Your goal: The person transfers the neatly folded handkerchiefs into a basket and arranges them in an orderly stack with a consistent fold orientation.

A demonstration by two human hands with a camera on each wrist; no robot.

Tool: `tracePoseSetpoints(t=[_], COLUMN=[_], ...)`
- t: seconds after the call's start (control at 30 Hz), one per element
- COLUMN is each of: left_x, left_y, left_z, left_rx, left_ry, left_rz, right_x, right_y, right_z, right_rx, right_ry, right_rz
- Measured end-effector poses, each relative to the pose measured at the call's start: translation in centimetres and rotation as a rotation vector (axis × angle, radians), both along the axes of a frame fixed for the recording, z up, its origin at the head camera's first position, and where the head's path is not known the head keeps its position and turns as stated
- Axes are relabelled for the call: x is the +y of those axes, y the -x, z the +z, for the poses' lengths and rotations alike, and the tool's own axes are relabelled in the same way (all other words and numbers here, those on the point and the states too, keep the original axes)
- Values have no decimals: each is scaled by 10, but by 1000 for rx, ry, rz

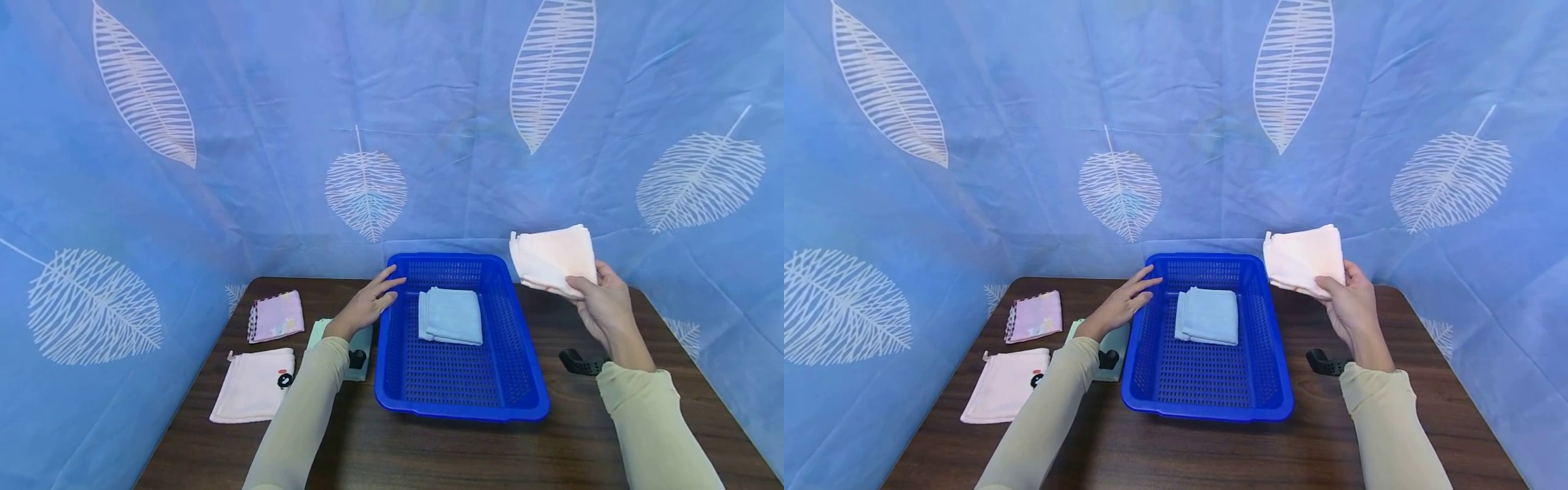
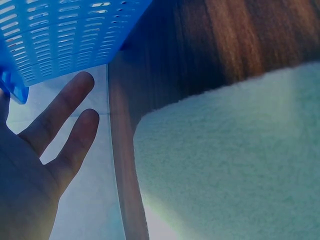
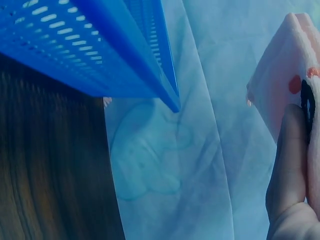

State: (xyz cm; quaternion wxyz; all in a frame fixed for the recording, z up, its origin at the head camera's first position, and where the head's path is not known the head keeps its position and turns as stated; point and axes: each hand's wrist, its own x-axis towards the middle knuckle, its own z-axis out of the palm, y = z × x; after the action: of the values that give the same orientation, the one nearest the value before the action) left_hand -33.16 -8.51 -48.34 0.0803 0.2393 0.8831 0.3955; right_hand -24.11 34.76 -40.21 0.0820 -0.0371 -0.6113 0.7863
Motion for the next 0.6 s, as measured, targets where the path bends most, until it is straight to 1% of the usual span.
tracePoseSetpoints(t=[0.2, 0.37, 0.6], left_x=[0, 0, 0], left_y=[0, 0, 0], left_z=[0, 1, 2], left_rx=[-9, -6, -4], left_ry=[-3, 3, 23], left_rz=[3, 4, 2], right_x=[-8, -12, -19], right_y=[1, 4, 6], right_z=[0, 0, 4], right_rx=[0, -13, -45], right_ry=[-19, -60, -67], right_rz=[16, 2, -14])
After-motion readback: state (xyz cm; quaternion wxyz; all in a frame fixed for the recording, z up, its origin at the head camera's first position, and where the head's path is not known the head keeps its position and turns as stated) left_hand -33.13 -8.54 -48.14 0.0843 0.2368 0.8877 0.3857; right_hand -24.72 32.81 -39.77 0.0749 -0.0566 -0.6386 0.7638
